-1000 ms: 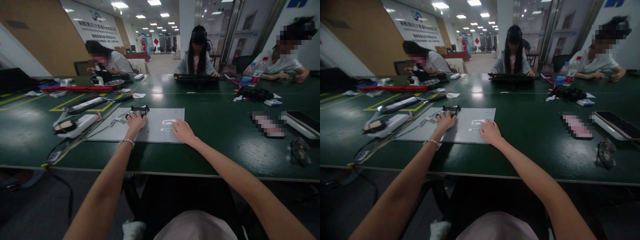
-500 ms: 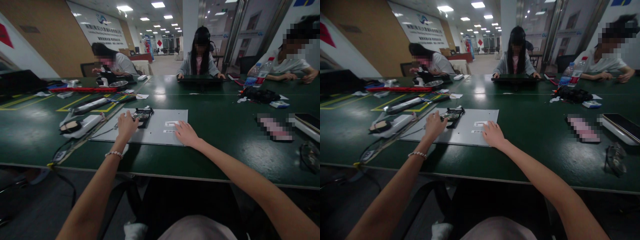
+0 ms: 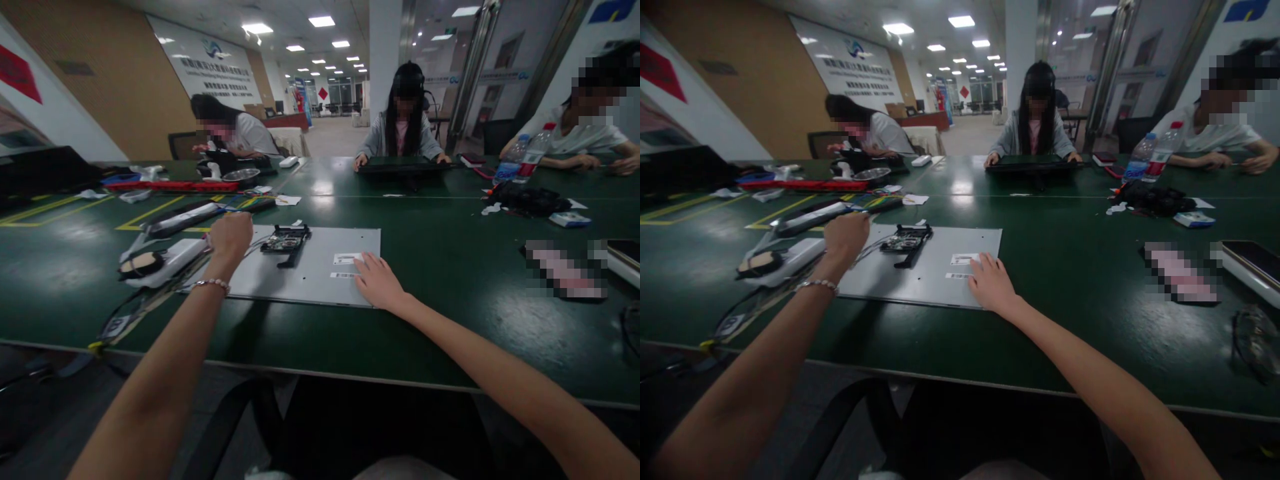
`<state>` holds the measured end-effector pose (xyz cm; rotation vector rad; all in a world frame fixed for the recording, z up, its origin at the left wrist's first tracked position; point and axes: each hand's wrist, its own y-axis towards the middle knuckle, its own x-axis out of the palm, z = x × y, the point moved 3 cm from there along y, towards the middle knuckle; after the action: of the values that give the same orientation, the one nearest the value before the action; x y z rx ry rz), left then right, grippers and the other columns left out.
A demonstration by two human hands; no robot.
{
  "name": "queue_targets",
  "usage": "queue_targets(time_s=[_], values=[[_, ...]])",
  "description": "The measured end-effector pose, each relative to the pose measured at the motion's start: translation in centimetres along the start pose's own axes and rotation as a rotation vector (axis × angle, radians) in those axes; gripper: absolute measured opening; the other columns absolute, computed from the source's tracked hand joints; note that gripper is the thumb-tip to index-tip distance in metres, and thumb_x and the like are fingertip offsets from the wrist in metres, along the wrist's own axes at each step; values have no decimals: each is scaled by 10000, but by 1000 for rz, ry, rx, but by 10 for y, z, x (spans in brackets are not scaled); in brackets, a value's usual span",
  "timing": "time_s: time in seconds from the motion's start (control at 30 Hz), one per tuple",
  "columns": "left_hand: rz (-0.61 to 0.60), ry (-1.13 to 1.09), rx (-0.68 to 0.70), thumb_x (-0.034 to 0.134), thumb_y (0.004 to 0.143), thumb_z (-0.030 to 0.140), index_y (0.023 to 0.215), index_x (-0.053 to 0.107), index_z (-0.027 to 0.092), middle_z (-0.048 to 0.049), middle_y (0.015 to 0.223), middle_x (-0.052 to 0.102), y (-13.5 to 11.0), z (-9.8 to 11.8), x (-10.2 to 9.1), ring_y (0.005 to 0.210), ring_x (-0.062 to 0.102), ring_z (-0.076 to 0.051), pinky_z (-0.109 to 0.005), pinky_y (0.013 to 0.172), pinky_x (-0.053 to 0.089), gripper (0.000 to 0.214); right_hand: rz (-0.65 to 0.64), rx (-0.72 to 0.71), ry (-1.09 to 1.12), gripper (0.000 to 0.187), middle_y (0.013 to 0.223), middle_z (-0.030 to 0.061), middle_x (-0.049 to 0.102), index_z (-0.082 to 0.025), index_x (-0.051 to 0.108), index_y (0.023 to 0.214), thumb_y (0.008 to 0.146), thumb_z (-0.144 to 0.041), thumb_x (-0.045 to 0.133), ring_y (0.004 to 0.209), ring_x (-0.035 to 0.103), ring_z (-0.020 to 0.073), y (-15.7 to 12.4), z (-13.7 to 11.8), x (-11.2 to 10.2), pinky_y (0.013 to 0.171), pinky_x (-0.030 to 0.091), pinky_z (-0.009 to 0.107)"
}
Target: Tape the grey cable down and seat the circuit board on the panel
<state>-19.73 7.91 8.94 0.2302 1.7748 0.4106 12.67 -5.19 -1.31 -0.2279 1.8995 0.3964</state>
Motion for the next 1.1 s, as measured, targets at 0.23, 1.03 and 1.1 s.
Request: queue_targets(time_s=[0.23, 1.03, 1.1], values=[[-138, -59, 205, 325, 954, 129, 1116, 682, 47, -232, 1133, 674, 42, 70, 25, 1081, 628, -316, -411, 901, 471, 400, -11, 9, 5, 552, 1586, 170, 317, -115, 396, 1492, 1014, -371, 292, 1478, 240, 279, 2, -4, -3, 1193, 188, 467], [-239, -280, 151, 373, 971, 211, 1243, 538, 17, -228, 1400, 524, 55, 47, 69, 1212, 529, -285, -466, 1019, 375, 372, -56, -1, -21, 568, 1592, 186, 295, -101, 377, 1504, 1016, -377, 288, 1482, 226, 297, 1, -2, -6, 1192, 188, 465], [-227, -269, 116, 410, 957, 188, 1174, 541, -43, -266, 1350, 548, 50, 22, 71, 1151, 555, -264, -424, 995, 389, 343, -73, -9, -22, 573, 1599, 178, 283, -109, 371, 1509, 1018, -391, 286, 1487, 216, 289, -3, 0, -8, 1194, 191, 464]])
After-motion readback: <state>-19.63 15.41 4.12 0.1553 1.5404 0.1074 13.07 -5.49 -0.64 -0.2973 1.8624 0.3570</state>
